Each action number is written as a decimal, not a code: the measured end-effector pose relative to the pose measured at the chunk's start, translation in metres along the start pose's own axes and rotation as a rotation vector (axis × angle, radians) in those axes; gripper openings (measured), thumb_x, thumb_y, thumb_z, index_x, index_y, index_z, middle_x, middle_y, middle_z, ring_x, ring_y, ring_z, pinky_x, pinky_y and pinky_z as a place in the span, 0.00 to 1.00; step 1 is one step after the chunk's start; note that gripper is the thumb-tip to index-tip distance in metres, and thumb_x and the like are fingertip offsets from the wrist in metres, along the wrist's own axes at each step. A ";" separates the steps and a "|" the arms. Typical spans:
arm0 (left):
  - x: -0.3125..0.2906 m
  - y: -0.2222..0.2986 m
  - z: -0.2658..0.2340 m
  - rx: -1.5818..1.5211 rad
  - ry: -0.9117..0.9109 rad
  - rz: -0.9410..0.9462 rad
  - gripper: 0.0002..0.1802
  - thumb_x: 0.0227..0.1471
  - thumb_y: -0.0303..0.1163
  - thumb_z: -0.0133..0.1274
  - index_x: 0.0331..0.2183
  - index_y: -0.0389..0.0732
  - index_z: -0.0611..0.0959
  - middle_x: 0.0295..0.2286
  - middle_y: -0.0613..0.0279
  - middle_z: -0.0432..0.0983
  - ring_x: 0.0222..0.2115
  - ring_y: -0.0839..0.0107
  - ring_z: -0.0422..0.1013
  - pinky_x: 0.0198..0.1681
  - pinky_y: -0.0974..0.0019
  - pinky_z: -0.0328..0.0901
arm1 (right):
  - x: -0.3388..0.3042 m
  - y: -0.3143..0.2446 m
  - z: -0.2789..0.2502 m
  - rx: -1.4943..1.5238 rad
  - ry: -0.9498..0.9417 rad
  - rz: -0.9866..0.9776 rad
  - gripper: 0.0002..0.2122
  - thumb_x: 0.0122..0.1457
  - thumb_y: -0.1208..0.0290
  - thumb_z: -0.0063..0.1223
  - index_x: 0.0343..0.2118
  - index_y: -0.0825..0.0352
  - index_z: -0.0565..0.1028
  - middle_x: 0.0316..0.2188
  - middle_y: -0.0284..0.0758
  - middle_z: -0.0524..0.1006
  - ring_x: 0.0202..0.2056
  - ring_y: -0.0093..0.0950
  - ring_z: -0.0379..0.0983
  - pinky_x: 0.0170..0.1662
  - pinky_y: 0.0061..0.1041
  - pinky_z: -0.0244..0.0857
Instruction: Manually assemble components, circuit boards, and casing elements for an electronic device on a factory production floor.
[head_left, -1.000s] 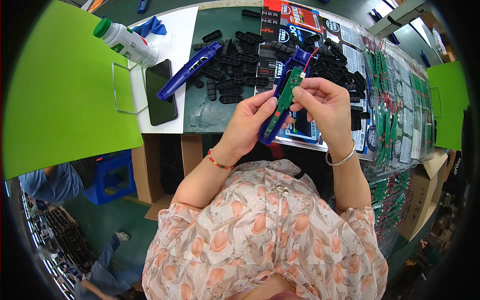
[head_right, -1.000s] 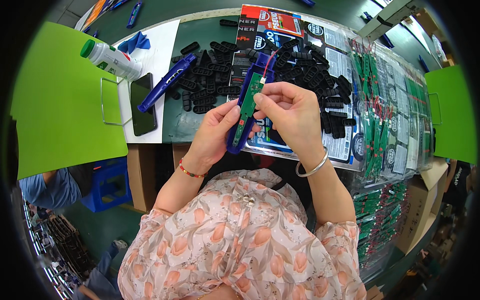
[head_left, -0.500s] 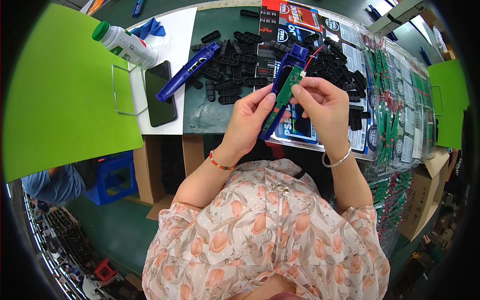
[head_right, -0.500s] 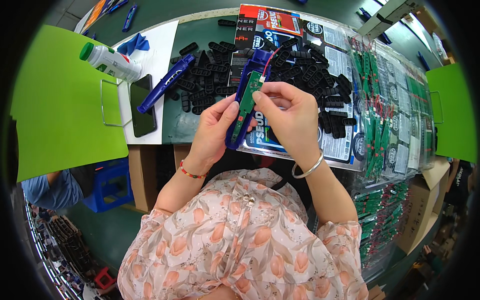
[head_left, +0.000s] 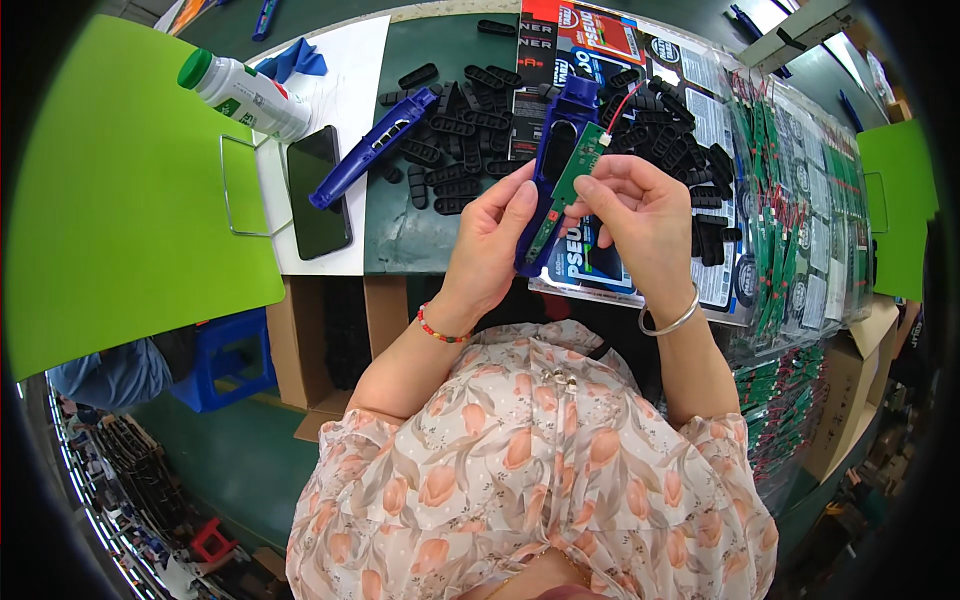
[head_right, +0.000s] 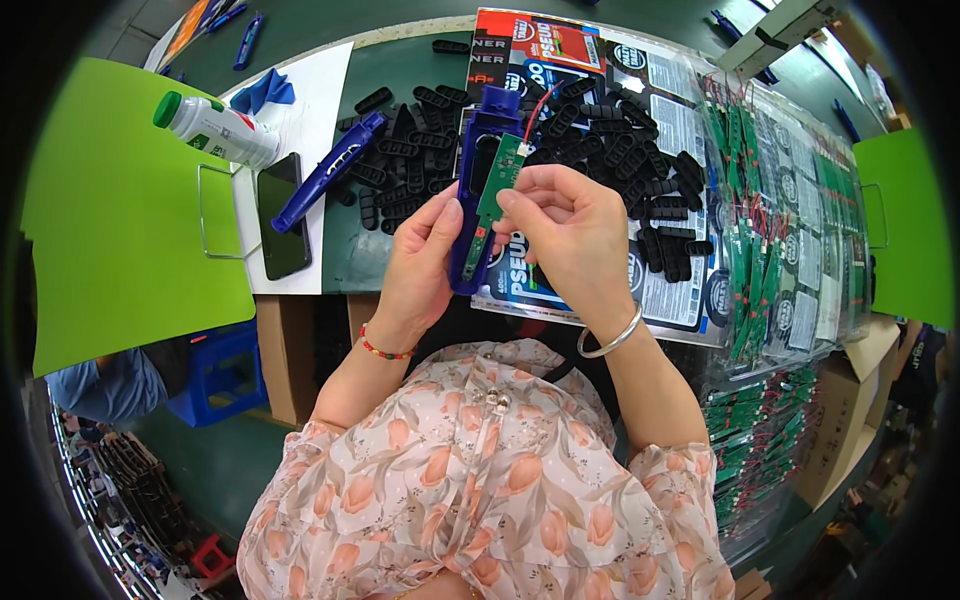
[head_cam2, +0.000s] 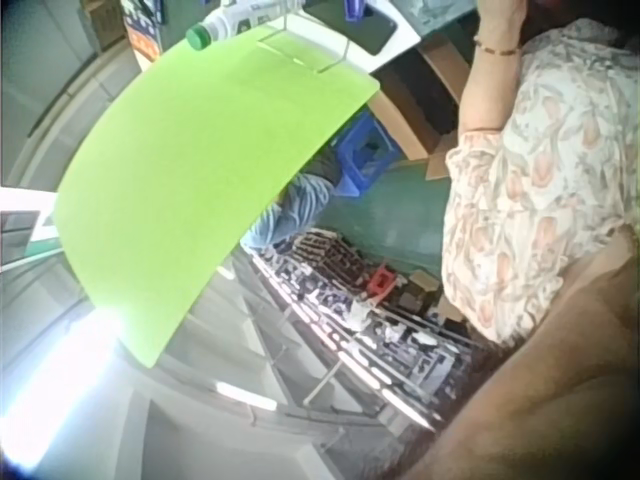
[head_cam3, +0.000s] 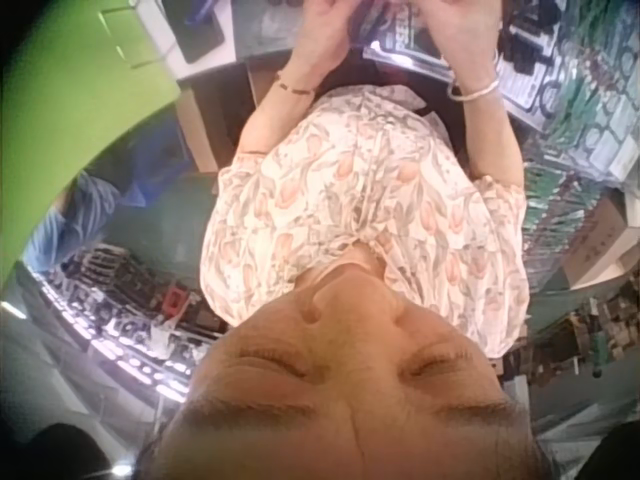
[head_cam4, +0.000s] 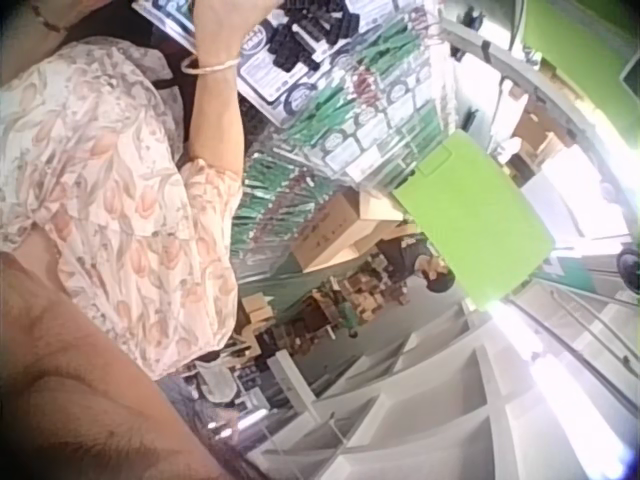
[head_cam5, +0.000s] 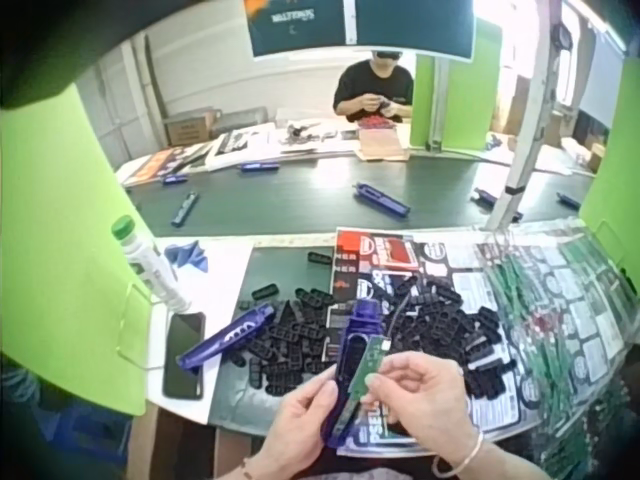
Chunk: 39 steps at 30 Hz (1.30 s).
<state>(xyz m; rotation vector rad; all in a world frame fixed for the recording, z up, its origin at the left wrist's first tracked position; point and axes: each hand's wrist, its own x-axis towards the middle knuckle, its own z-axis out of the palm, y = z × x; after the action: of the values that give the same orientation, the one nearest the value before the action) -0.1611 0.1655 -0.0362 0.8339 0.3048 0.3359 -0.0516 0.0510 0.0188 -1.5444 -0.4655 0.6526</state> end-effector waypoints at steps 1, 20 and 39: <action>0.001 0.001 0.000 -0.011 -0.002 -0.012 0.22 0.64 0.35 0.42 0.54 0.34 0.69 0.39 0.60 0.77 0.36 0.76 0.74 0.42 0.70 0.71 | 0.001 0.001 -0.002 0.002 -0.003 0.013 0.07 0.55 0.77 0.58 0.35 0.74 0.75 0.24 0.35 0.79 0.25 0.20 0.78 0.20 0.12 0.65; 0.001 -0.007 -0.003 0.056 0.070 -0.010 0.22 0.62 0.33 0.45 0.54 0.33 0.70 0.40 0.61 0.77 0.36 0.78 0.74 0.41 0.72 0.70 | 0.007 0.003 0.004 0.053 -0.063 0.041 0.07 0.54 0.77 0.58 0.34 0.76 0.77 0.22 0.35 0.79 0.22 0.20 0.76 0.24 0.15 0.66; 0.001 0.002 0.013 0.130 0.107 0.034 0.24 0.56 0.20 0.49 0.54 0.31 0.69 0.34 0.58 0.77 0.29 0.75 0.76 0.32 0.74 0.72 | 0.021 0.012 0.009 -0.128 -0.005 -0.065 0.11 0.54 0.73 0.57 0.37 0.73 0.76 0.18 0.33 0.78 0.17 0.19 0.74 0.19 0.17 0.65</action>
<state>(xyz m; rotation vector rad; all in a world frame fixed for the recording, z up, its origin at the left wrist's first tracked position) -0.1560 0.1586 -0.0266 0.9513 0.4163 0.3966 -0.0433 0.0706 0.0045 -1.6414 -0.5675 0.5857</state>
